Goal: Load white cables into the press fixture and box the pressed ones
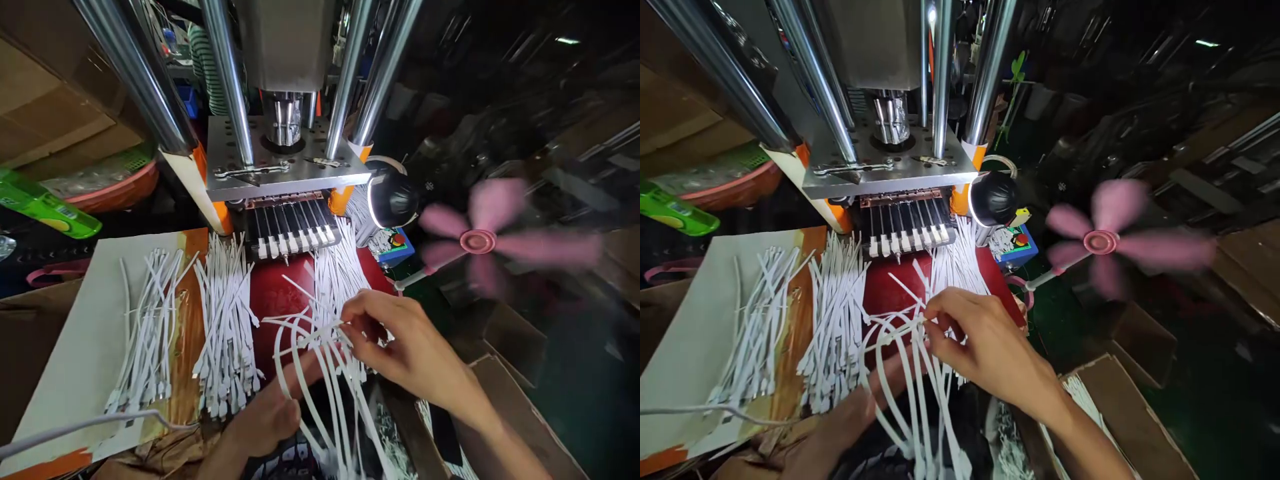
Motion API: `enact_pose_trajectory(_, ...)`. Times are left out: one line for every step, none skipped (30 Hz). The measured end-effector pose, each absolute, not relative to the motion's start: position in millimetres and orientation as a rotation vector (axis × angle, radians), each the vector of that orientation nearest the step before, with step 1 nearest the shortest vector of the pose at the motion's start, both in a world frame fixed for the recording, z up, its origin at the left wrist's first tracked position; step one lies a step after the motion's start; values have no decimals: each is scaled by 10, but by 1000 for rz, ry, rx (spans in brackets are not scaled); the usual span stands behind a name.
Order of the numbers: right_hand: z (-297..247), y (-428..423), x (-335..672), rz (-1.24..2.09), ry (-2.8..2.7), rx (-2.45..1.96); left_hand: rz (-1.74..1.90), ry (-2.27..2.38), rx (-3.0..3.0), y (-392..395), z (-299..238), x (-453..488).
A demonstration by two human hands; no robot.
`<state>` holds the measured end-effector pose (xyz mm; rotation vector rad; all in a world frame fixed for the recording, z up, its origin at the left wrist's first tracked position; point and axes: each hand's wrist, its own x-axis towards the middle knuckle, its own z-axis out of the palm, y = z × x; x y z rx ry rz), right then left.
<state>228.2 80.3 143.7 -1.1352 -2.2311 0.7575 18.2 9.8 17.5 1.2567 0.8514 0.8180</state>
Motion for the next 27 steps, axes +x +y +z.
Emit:
enact_pose_trajectory(1383, 769, 2273, 786, -2221, -1159, 724, 716, 1193, 67, 144, 248)
enact_pose_trajectory(1334, 740, 2265, 809, -2207, -1186, 646, 608, 1129, 42, 130, 305)
enact_pose_trajectory(1290, 716, 2259, 834, -2200, -1213, 598, 554, 1082, 23, 130, 350)
enact_pose_trajectory(1252, 701, 2256, 860, -2205, -1235, 578, 570, 1072, 6, 140, 386)
enact_pose_trajectory(1220, 694, 2261, 878, -2217, -1248, 560, 617, 1071, -9, 152, 412)
enact_pose_trajectory(1192, 697, 2279, 864, -2217, -1262, 550, 687, 1050, -25, 161, 428)
enact_pose_trajectory(1163, 709, 2316, 792, -2172, -1299, 534, 749, 1006, -42, 163, 435)
enact_pose_trajectory(1131, 727, 2377, 659, -2059, -1359, 513, 792, 951, -59, 158, 436)
enact_pose_trajectory(1087, 747, 2467, 485, -1873, -1428, 486, 802, 902, -75, 146, 432)
enact_pose_trajectory(1029, 763, 2587, 312, -1635, -1483, 463, 791, 867, -90, 131, 424)
enact_pose_trajectory(949, 766, 2733, 175, -1390, -1513, 450, 767, 856, -100, 115, 413)
enact_pose_trajectory(846, 749, 2902, 86, -1176, -1523, 436, 730, 870, -107, 102, 401)
enact_pose_trajectory(719, 703, 3081, 60, -1019, -1532, 423, 689, 894, -110, 94, 387)
enact_pose_trajectory(572, 624, 3261, 90, -932, -1568, 407, 648, 914, -109, 93, 371)
enact_pose_trajectory(414, 509, 3428, 139, -885, -1644, 383, 604, 935, -105, 99, 353)
enact_pose_trajectory(254, 360, 3569, 241, -886, -1767, 355, 568, 954, -98, 112, 331)
enact_pose_trajectory(104, 182, 3673, 376, -918, -1900, 326, 533, 977, -89, 134, 307)
enact_pose_trajectory(-29, -16, 3731, 450, -930, -1984, 301, 507, 1006, -75, 166, 279)
enact_pose_trajectory(-137, -221, 3739, 520, -943, -2042, 275, 488, 1051, -57, 208, 249)
enact_pose_trajectory(-218, -419, 3692, 629, -956, -2066, 244, 468, 1110, -33, 260, 217)
enact_pose_trajectory(-274, -597, 3592, 785, -959, -2040, 211, 449, 1173, -4, 320, 182)
enact_pose_trajectory(-309, -740, 3443, 1008, -956, -1963, 177, 420, 1237, 31, 387, 145)
enact_pose_trajectory(-326, -839, 3254, 1266, -937, -1817, 149, 393, 1300, 69, 456, 104)
enact_pose_trajectory(-328, -888, 3033, 1521, -895, -1610, 130, 373, 1370, 107, 523, 57)
enact_pose_trajectory(-319, -885, 2793, 1724, -832, -1376, 124, 358, 1448, 141, 584, -1)
enact_pose_trajectory(-297, -834, 2546, 1865, -763, -1158, 124, 358, 1528, 168, 635, -72)
enact_pose_trajectory(-264, -742, 2304, 1969, -699, -990, 121, 378, 1604, 185, 674, -158)
